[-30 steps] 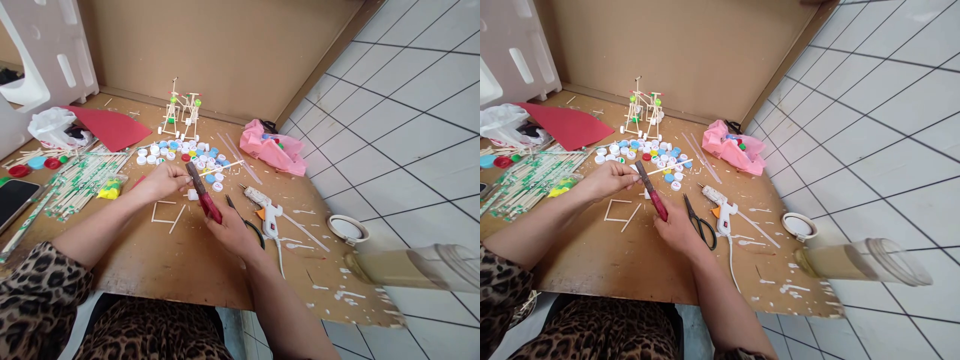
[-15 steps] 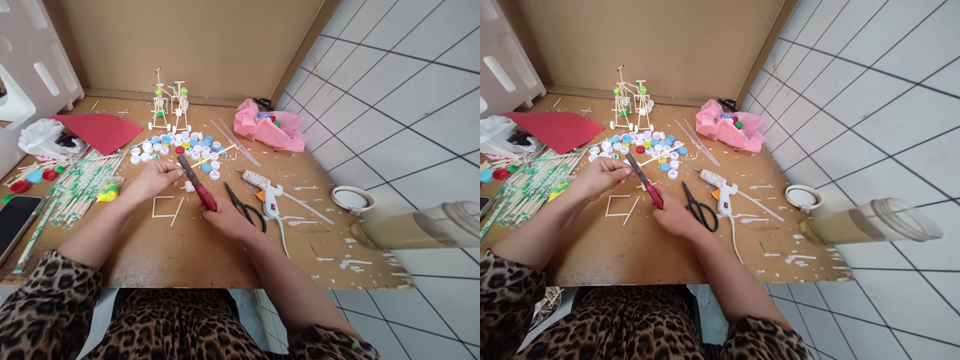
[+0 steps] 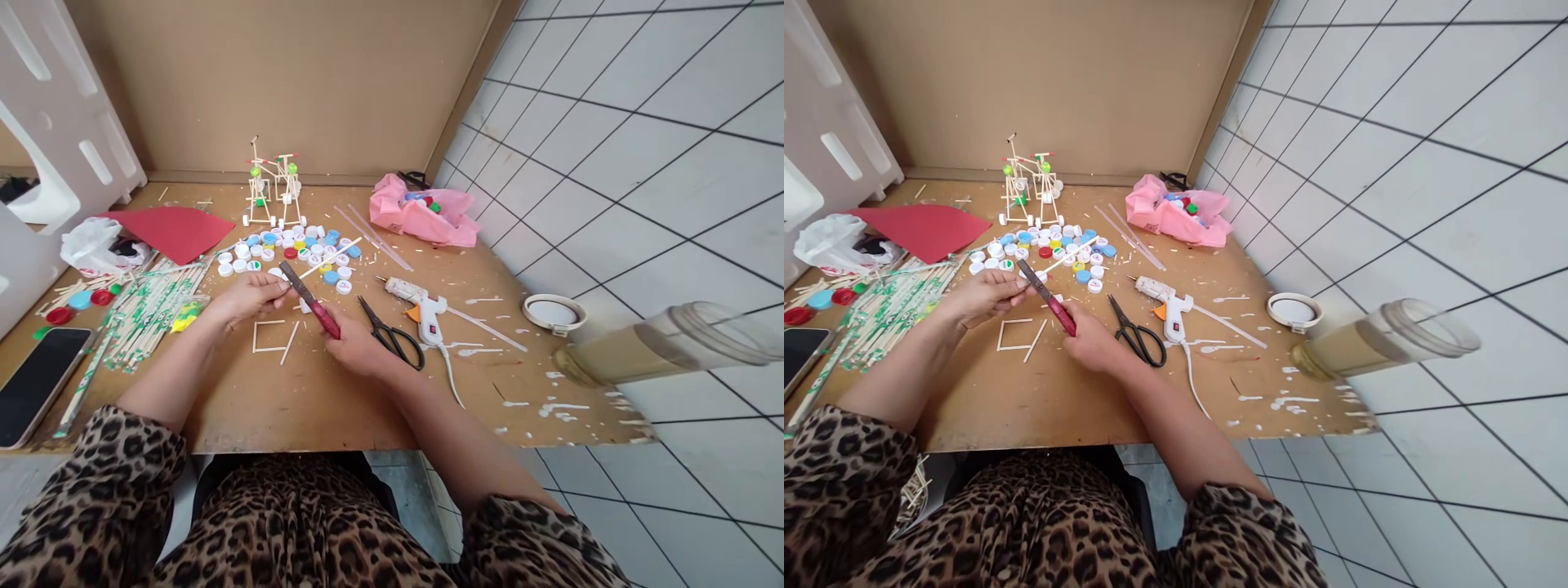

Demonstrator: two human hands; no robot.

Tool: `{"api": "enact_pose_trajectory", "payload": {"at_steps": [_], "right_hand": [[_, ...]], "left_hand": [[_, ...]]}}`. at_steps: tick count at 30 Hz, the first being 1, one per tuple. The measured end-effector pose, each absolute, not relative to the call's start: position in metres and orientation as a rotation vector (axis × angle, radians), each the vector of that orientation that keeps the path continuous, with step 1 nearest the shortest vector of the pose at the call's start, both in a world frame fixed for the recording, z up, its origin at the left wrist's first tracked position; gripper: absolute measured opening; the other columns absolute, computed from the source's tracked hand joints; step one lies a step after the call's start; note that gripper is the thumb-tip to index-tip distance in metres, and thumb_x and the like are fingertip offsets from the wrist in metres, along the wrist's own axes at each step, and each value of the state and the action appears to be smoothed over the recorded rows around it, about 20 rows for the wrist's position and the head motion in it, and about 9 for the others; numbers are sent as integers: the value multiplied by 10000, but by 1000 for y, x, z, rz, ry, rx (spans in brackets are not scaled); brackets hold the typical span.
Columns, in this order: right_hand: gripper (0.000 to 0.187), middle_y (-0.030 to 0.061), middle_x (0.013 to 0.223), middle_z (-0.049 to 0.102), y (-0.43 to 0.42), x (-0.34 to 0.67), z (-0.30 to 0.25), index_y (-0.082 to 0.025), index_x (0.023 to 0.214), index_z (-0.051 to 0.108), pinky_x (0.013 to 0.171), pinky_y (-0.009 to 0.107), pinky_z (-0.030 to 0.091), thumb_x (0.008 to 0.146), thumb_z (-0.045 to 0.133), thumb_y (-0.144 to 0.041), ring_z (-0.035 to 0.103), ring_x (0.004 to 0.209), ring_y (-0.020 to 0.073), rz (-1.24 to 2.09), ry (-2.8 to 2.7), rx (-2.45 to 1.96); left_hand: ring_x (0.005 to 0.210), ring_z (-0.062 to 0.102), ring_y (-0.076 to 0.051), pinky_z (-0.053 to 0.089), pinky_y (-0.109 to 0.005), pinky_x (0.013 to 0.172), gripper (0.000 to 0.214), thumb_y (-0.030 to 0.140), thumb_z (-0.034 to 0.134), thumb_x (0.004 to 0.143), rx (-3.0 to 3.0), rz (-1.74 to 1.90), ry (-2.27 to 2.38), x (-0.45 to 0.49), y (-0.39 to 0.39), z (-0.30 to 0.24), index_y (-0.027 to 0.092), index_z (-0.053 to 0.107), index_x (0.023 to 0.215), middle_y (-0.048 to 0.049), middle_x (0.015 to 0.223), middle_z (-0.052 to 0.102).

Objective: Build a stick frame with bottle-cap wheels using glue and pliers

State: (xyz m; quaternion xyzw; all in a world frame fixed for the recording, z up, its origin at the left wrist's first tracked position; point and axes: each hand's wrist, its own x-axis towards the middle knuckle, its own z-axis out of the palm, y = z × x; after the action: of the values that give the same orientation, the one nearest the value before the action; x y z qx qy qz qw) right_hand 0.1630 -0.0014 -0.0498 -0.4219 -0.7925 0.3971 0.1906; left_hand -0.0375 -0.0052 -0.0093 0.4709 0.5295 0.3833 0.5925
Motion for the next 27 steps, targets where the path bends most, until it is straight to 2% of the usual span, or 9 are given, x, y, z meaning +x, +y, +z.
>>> {"api": "enact_pose_trajectory", "payload": {"at_steps": [5,8,13,17,22,24,27], "right_hand": [[537,6,828,528,2,165,-53,-169,1179,493,705,290,418,644,468,-133,489,735,151,1248,-2199,-1124],[555,36,912,558,5,166,-54,-163,1220,476,768,321,444,665,473,-138,515,794,163,1350,-2202,-1025],[690,80,1109,577,6,172,-52,-167,1362,399,919,381,439,679,493,-141,557,1005,202,1489,-2195,-902],[775,97,1239,574,7,176,-51,-180,1443,332,1010,425,392,688,507,-158,536,1147,243,1484,-2215,-916],[807,97,1439,450,7,176,-52,-195,1468,308,1077,452,333,687,512,-167,475,1251,270,1436,-2230,-935],[804,105,1454,426,6,174,-50,-190,1465,307,1074,452,339,688,510,-170,479,1246,271,1432,-2229,-958],[784,119,1350,503,4,172,-47,-177,1451,311,1022,446,387,689,497,-164,525,1165,259,1449,-2223,-990]], "left_hand": [[368,204,-25,97,-215,392,175,306,710,631,1105,951,1229,-38,-5,-18,135,670,617,67,443,414],[383,221,-36,113,-219,403,166,302,678,623,1149,1012,1282,-37,-4,-22,144,659,575,64,427,408],[407,248,-51,169,-223,431,187,324,627,650,1292,1056,1333,-35,-6,-27,151,675,598,59,439,432],[426,266,-65,198,-229,447,204,340,601,663,1362,1066,1368,-34,-6,-28,158,678,614,53,449,444],[454,338,-82,265,-231,480,222,292,555,675,1426,1087,1432,-32,-6,-29,168,587,494,33,451,465],[473,376,-94,293,-234,499,242,279,537,681,1478,1109,1464,-30,-8,-28,175,552,464,28,446,467],[477,391,-102,301,-237,503,247,282,523,683,1527,1117,1514,-28,-11,-27,180,537,458,29,440,466]]}}
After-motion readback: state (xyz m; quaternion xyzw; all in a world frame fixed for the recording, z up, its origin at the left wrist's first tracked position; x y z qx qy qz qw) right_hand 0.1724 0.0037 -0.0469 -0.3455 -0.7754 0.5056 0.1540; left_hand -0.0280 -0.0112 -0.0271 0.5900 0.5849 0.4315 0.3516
